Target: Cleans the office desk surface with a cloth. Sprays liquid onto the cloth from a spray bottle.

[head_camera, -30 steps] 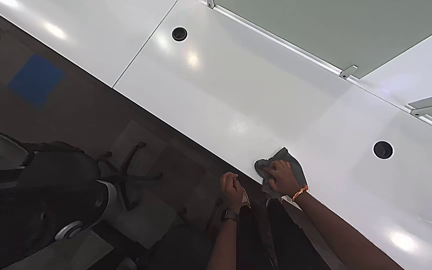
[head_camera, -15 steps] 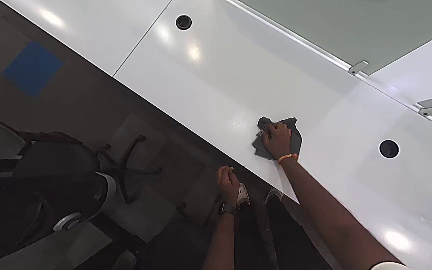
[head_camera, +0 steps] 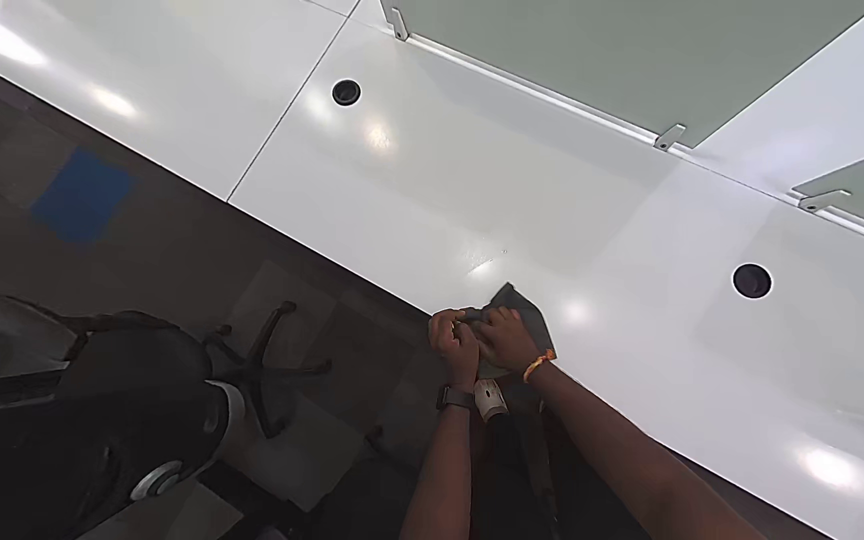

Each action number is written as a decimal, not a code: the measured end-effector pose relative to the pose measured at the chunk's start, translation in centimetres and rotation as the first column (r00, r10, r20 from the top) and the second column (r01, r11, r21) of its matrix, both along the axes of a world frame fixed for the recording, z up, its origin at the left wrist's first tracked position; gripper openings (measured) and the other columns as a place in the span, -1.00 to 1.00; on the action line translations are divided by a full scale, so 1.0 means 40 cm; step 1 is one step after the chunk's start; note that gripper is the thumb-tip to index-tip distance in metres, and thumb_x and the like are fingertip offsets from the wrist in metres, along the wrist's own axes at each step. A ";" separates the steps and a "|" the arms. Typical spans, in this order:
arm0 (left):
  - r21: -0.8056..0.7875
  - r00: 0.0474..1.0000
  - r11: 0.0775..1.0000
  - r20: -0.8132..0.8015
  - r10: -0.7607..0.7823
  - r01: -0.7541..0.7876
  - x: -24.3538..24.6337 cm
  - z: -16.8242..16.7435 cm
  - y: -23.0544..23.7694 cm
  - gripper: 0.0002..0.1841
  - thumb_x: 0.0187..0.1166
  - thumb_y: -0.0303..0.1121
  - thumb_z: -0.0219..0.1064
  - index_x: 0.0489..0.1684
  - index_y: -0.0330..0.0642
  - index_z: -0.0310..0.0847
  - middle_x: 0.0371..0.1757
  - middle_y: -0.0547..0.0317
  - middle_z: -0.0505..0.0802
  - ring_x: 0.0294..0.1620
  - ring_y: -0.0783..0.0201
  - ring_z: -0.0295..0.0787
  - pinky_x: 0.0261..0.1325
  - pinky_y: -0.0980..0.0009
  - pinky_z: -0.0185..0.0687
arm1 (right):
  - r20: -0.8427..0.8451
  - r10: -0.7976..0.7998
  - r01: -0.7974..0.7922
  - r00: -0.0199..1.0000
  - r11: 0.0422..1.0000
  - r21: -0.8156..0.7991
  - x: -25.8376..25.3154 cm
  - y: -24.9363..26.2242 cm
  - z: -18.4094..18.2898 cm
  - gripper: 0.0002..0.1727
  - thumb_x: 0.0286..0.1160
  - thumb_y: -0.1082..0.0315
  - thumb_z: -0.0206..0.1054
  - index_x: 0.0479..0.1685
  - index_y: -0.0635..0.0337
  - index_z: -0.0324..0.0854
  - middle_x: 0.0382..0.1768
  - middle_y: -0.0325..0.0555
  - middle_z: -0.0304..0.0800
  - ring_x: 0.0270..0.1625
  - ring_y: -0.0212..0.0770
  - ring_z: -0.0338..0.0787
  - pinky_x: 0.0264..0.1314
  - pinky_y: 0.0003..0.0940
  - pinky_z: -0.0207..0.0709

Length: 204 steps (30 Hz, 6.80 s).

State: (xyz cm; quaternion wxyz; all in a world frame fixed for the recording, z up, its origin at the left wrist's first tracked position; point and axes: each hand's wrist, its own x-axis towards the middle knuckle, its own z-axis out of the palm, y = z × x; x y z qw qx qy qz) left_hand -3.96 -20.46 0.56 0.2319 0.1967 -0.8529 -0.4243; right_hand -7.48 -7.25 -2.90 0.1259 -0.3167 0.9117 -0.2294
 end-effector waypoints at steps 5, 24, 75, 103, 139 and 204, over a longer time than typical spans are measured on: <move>-0.131 0.920 0.917 0.168 -0.355 0.378 -0.079 -0.048 0.025 -0.74 0.48 -0.54 0.18 -0.12 -0.24 0.84 0.02 -0.04 0.88 0.17 0.00 0.80 0.34 0.09 0.67 | -0.171 -0.375 0.403 0.911 0.898 0.179 0.006 0.177 -0.016 -0.27 0.52 -0.39 0.00 0.64 -0.37 0.49 0.66 -0.06 0.47 0.73 0.07 0.38 0.72 0.31 0.08; -0.386 0.702 0.587 0.351 -0.620 0.711 -0.223 -0.138 0.113 -0.61 0.66 -0.20 0.08 0.20 -0.16 0.75 -0.10 -0.02 0.88 -0.12 -0.03 0.84 -0.15 0.09 0.72 | -0.284 -0.792 0.836 0.540 0.465 0.292 -0.352 0.124 -0.022 -0.18 0.42 -0.31 0.01 0.69 -0.16 0.42 0.82 0.02 0.18 0.87 0.14 0.09 0.78 0.45 -0.24; -0.266 0.637 0.585 0.433 -0.638 0.766 -0.225 -0.133 0.099 -0.59 0.42 -0.26 0.11 0.07 -0.28 0.75 -0.02 -0.11 0.85 0.07 -0.10 0.81 0.08 -0.01 0.68 | -0.153 -0.561 0.577 0.814 0.745 0.335 0.015 0.186 0.000 -0.18 0.43 -0.07 0.01 0.85 -0.23 0.21 0.88 0.04 0.03 0.91 0.15 -0.01 0.75 0.51 -0.25; -0.397 0.712 0.593 0.443 -0.545 0.701 -0.223 -0.150 0.109 -0.61 0.59 -0.09 0.07 -0.37 -0.12 0.76 -0.23 0.02 0.82 -0.10 0.01 0.81 -0.06 0.12 0.72 | -0.014 -0.303 0.294 0.953 0.910 0.293 -0.493 0.213 0.000 -0.24 0.47 -0.18 0.01 0.82 -0.55 0.18 0.89 -0.44 0.04 0.93 -0.17 -0.07 0.84 0.34 -0.30; -0.322 0.556 0.454 0.495 -0.668 0.831 -0.578 -0.019 0.289 -0.70 0.49 -0.22 0.18 -0.36 -0.19 0.81 -0.19 -0.05 0.89 -0.06 -0.08 0.87 -0.05 0.00 0.72 | -0.100 -0.890 0.891 0.446 0.429 0.148 -1.091 0.225 -0.002 -0.27 0.41 -0.23 0.14 0.65 -0.26 0.47 0.78 -0.13 0.29 0.91 0.04 0.00 0.80 0.48 -0.39; -0.442 0.651 0.484 0.415 -0.635 0.755 -0.554 -0.144 0.280 -0.62 0.59 -0.12 0.07 -0.44 -0.10 0.76 -0.29 0.03 0.81 -0.14 0.00 0.79 -0.06 0.10 0.68 | -0.209 -0.766 0.794 0.608 0.585 0.168 -0.770 0.466 -0.009 -0.26 0.54 -0.08 0.05 0.79 -0.14 0.29 0.87 -0.05 0.08 0.91 0.15 -0.03 0.78 0.48 -0.19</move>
